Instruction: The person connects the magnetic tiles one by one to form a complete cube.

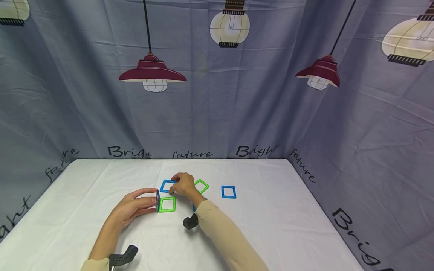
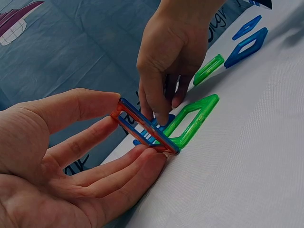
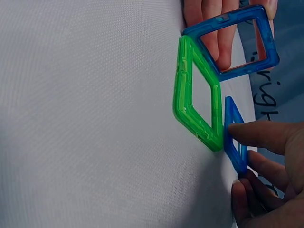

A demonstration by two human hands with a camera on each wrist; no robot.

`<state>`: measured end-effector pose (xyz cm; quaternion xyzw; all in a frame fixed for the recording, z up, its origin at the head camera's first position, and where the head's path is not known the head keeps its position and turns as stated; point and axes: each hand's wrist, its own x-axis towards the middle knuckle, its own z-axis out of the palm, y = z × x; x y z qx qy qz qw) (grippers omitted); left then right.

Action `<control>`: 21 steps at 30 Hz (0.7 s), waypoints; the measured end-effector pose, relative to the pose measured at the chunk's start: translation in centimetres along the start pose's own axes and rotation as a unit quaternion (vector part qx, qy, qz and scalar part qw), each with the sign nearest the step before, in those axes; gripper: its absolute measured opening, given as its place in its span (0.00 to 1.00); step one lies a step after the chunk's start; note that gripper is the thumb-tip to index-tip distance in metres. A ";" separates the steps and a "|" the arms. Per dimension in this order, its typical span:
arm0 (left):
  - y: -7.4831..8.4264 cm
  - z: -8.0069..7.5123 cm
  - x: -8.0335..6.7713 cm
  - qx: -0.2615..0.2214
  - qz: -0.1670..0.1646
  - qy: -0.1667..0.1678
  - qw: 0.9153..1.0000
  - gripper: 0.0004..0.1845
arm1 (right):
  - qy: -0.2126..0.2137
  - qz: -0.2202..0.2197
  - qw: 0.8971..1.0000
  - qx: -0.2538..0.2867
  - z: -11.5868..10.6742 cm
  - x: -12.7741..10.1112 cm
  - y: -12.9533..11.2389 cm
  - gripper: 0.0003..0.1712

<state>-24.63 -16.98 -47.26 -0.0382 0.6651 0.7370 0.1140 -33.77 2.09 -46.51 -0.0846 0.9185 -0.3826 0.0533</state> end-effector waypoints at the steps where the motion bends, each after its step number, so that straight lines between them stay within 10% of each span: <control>1: 0.0 0.0 0.0 0.001 -0.001 0.001 1.000 0.28 | -0.003 0.002 1.000 0.005 -0.1 -0.1 0.0 0.22; 21: 0.1 -0.1 0.1 0.000 -0.006 -0.001 1.000 0.28 | -0.026 0.028 0.999 0.017 -0.3 -0.7 -0.2 0.22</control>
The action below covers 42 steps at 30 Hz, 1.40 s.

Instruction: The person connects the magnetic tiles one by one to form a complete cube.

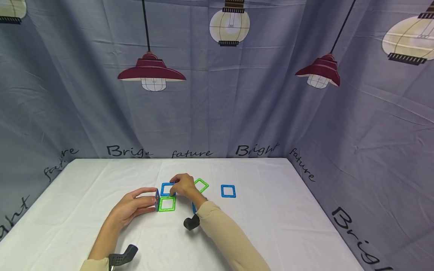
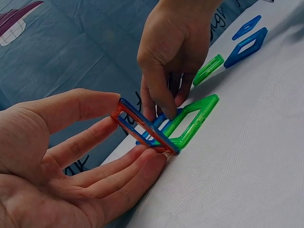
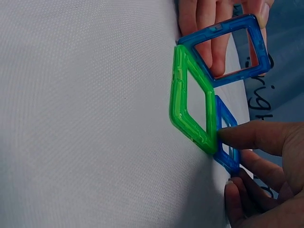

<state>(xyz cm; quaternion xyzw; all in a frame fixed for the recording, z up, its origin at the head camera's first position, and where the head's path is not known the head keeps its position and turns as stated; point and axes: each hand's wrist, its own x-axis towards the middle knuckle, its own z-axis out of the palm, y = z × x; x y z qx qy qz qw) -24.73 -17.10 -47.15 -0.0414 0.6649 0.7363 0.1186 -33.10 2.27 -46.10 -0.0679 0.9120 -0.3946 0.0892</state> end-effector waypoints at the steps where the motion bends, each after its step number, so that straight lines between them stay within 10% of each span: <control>1: 0.0 0.0 0.0 0.000 0.000 0.000 1.000 0.28 | -0.001 0.001 1.000 -0.002 0.0 0.0 0.0 0.22; 42: 0.0 0.2 -0.2 0.006 0.007 -0.008 1.000 0.29 | 0.008 0.021 0.999 0.049 -0.4 -0.1 -0.1 0.19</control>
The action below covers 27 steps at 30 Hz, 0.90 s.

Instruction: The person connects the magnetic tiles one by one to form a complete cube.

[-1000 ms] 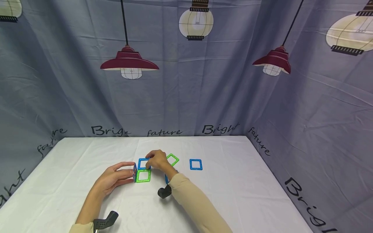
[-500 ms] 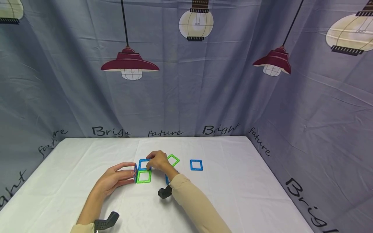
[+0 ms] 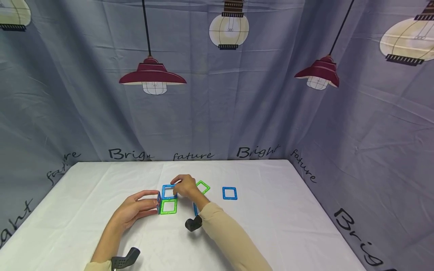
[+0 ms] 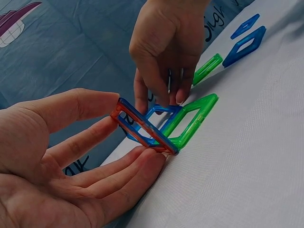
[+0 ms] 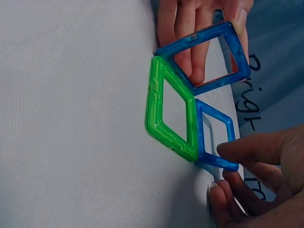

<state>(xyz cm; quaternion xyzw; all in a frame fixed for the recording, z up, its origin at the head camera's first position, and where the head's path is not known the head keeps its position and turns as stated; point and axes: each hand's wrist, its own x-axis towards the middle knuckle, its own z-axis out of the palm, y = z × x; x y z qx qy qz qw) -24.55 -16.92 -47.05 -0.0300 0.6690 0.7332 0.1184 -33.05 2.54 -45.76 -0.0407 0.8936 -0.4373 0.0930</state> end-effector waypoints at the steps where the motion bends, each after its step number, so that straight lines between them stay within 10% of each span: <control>1: 0.0 0.0 0.0 -0.001 0.001 -0.001 1.000 0.29 | 0.000 0.001 1.000 0.003 0.0 0.0 0.0 0.19; 27: -0.1 0.1 0.2 0.005 -0.006 0.013 1.000 0.26 | -0.049 -0.005 0.996 0.071 -2.2 -1.3 -0.5 0.09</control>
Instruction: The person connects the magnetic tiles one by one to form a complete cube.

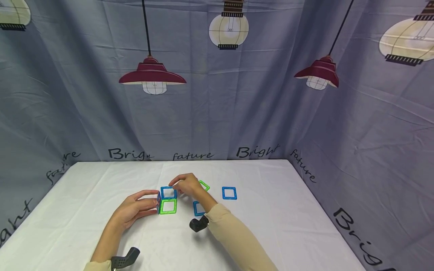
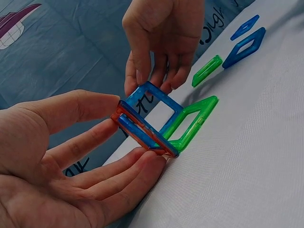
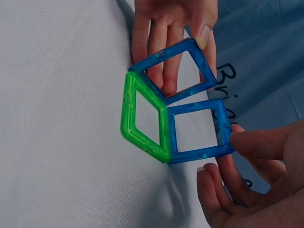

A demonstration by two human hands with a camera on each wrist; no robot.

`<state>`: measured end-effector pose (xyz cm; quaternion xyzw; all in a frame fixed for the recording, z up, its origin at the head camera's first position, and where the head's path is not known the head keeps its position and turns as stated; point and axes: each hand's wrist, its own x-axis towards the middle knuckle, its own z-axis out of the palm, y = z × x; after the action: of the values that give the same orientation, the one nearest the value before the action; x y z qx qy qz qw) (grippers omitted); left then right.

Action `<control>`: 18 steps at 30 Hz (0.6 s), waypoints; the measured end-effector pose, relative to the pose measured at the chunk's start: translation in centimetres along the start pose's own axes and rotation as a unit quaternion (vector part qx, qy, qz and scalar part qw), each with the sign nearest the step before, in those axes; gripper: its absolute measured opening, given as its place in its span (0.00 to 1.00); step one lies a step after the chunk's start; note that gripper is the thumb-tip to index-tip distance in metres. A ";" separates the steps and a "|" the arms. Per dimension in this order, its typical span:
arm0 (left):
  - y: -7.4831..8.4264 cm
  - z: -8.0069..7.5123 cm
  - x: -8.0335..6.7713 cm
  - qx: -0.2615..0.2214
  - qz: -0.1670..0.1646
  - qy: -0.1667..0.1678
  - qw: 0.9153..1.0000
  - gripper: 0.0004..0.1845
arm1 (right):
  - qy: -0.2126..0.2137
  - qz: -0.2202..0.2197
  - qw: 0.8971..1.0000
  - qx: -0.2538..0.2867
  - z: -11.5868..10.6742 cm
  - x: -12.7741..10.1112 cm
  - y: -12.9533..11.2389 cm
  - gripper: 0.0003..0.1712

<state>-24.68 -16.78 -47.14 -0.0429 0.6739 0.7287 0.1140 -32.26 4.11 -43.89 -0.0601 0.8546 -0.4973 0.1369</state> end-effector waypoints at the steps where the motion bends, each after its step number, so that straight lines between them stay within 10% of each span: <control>1: 0.0 0.0 0.0 0.001 0.000 -0.002 1.000 0.27 | -0.004 0.000 1.000 0.002 0.0 -0.1 0.0 0.09; 18: 0.1 0.2 -0.3 0.009 0.005 -0.005 1.000 0.29 | -0.034 0.001 0.999 0.021 -0.2 -0.8 0.5 0.11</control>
<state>-24.42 -16.65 -47.01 -0.0350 0.6798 0.7236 0.1142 -31.55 4.74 -44.08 -0.0728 0.8388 -0.5128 0.1677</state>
